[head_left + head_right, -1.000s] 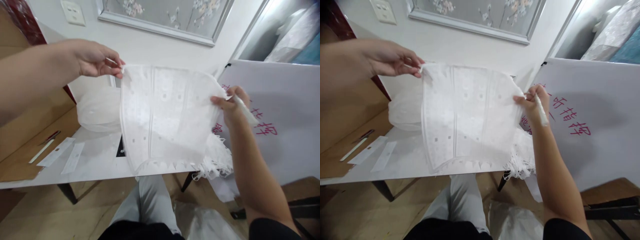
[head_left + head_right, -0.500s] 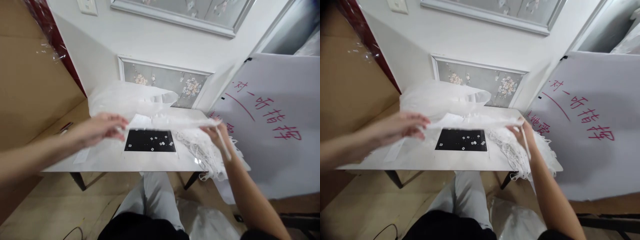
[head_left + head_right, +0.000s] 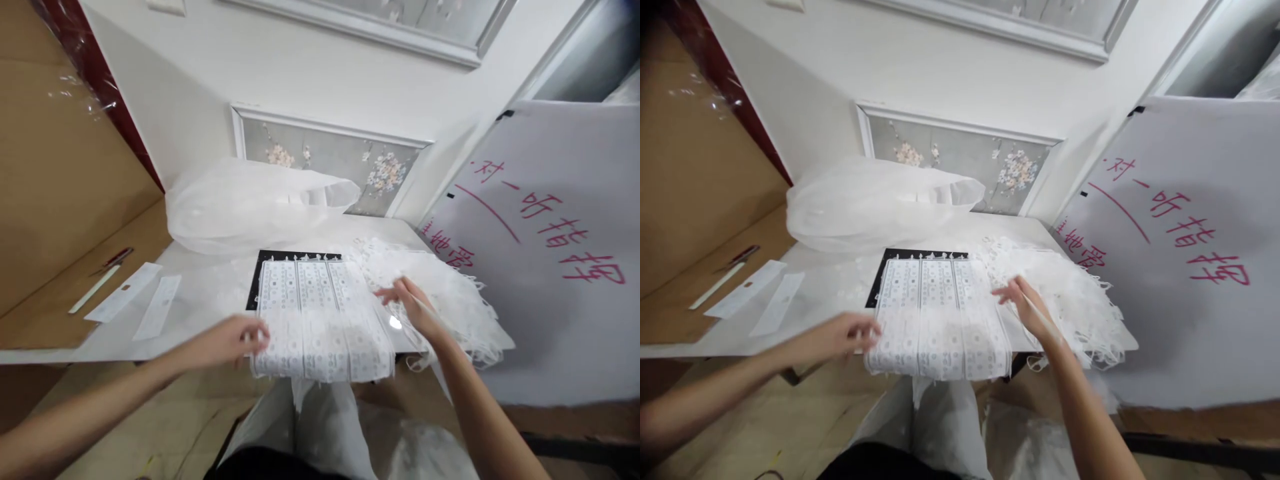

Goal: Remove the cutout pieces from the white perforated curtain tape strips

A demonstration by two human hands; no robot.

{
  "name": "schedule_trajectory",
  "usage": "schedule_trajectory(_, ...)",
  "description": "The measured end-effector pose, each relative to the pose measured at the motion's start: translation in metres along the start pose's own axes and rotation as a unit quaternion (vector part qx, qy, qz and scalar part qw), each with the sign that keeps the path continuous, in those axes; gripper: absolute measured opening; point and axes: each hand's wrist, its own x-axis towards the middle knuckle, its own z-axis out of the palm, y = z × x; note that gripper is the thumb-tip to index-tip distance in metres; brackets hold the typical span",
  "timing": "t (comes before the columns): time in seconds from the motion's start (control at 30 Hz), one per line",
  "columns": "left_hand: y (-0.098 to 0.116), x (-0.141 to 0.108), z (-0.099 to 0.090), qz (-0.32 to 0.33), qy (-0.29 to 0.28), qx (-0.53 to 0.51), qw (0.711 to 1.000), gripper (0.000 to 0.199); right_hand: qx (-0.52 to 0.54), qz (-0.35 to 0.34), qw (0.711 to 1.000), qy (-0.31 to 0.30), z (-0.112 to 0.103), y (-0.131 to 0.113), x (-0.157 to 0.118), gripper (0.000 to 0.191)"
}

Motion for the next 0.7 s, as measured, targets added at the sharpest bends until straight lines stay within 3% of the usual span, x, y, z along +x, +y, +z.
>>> schedule_trajectory(0.07, 0.015, 0.038, -0.032, 0.039, 0.179, 0.091, 0.979, 0.029, 0.081, -0.002, 0.991, -0.104, 0.052, -0.022, 0.042, 0.055)
schedule_trajectory(0.1, 0.019, 0.058, -0.044, 0.045, 0.220, 0.102, 0.969, 0.027, 0.100, -0.010, 0.988, -0.117, 0.085, -0.029, 0.062, 0.060)
schedule_trajectory(0.2, 0.014, 0.109, -0.064, 0.064, 0.298, 0.122, 0.945, 0.018, 0.113, -0.056, 0.985, -0.120, 0.186, -0.035, 0.108, 0.063)
schedule_trajectory(0.3, -0.009, 0.144, -0.071, 0.074, 0.341, 0.153, 0.925, 0.014, 0.137, -0.070, 0.985, -0.082, 0.256, -0.021, 0.131, 0.061)
schedule_trajectory(0.4, -0.039, 0.162, -0.079, 0.100, 0.310, 0.187, 0.927, 0.015, 0.179, -0.053, 0.979, -0.083, 0.280, -0.005, 0.135, 0.052)
schedule_trajectory(0.5, -0.058, 0.169, -0.085, 0.121, 0.299, 0.163, 0.932, 0.012, 0.241, -0.025, 0.964, -0.105, 0.275, 0.006, 0.134, 0.038)
schedule_trajectory(0.6, -0.063, 0.175, -0.086, 0.135, 0.293, 0.067, 0.944, 0.011, 0.295, 0.023, 0.948, -0.118, 0.266, 0.011, 0.136, 0.043)
schedule_trajectory(0.7, -0.063, 0.180, -0.082, 0.134, 0.279, -0.076, 0.948, 0.021, 0.285, 0.028, 0.949, -0.134, 0.266, 0.012, 0.138, 0.042)
